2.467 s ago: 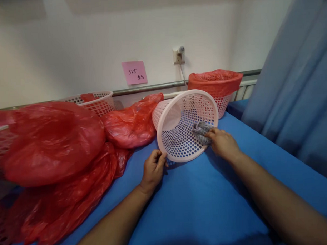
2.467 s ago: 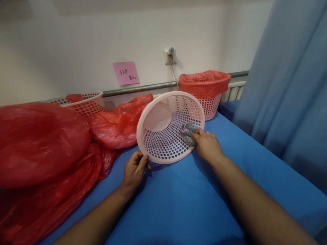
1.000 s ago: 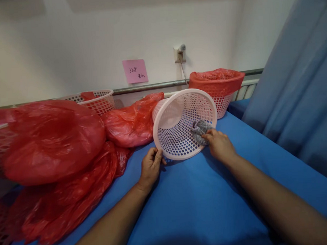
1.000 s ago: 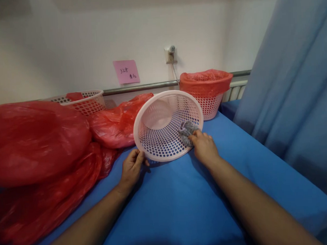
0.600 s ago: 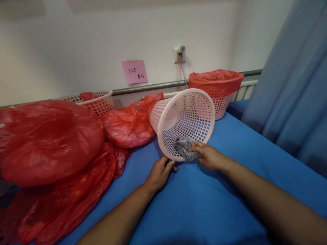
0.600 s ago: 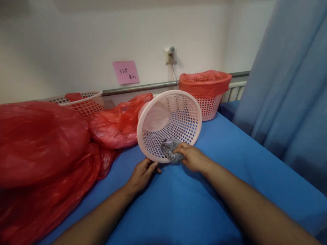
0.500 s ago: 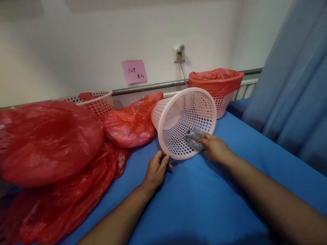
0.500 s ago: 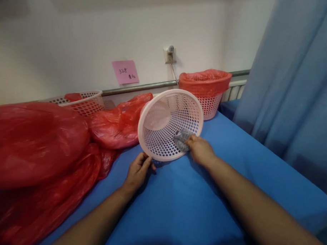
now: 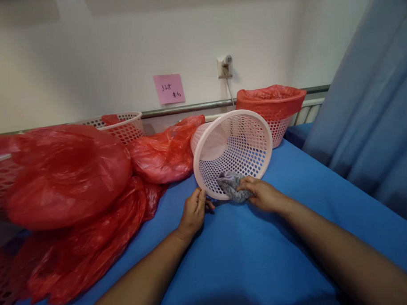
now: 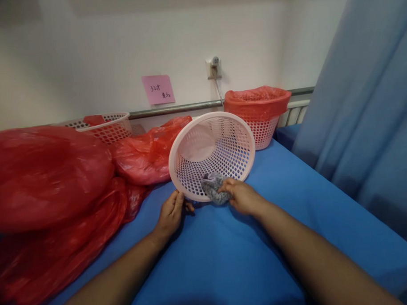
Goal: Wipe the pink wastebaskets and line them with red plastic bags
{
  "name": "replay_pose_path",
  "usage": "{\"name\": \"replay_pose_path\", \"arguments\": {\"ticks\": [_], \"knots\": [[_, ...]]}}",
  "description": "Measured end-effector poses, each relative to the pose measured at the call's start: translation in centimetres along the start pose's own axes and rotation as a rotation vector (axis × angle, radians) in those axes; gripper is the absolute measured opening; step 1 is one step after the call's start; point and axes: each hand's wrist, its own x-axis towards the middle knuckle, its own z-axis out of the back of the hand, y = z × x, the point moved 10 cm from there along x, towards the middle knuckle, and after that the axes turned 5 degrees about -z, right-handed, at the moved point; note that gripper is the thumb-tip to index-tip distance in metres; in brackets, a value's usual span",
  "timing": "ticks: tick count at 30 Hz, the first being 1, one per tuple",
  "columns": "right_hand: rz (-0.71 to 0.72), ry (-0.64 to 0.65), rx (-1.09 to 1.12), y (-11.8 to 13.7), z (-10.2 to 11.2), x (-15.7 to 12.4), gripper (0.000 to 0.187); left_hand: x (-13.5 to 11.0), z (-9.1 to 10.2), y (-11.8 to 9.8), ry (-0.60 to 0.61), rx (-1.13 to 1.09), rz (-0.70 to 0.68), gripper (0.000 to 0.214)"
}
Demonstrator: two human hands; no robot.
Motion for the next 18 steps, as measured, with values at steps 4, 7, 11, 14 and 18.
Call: {"name": "replay_pose_path", "arguments": {"ticks": [4,7,11,14,18], "knots": [[-0.282,-0.277,-0.312,-4.3,4.9,-0.4,0.048,0.3,1.2,-0.3,-0.094,0.013,-0.019,0.048],[-0.347,-0.254,-0.350,-4.7,4.9,-0.6,0.046,0.3,1.3,-0.4,-0.101,0.007,-0.023,0.045],[-0.208,-0.044,-0.221,-1.8,1.1,-0.2,0.052,0.1,-0.3,-0.1,-0.006,-0.015,-0.008,0.035],[-0.116,0.052,-0.077,0.3,-0.6,-0.3,0.055,0.0,-2.1,0.0,0.108,-0.011,-0.002,0.028],[-0.064,0.082,0.038,1.1,-1.1,-0.3,0.054,-0.3,-3.6,0.0,0.220,0.001,-0.001,0.024]]}}
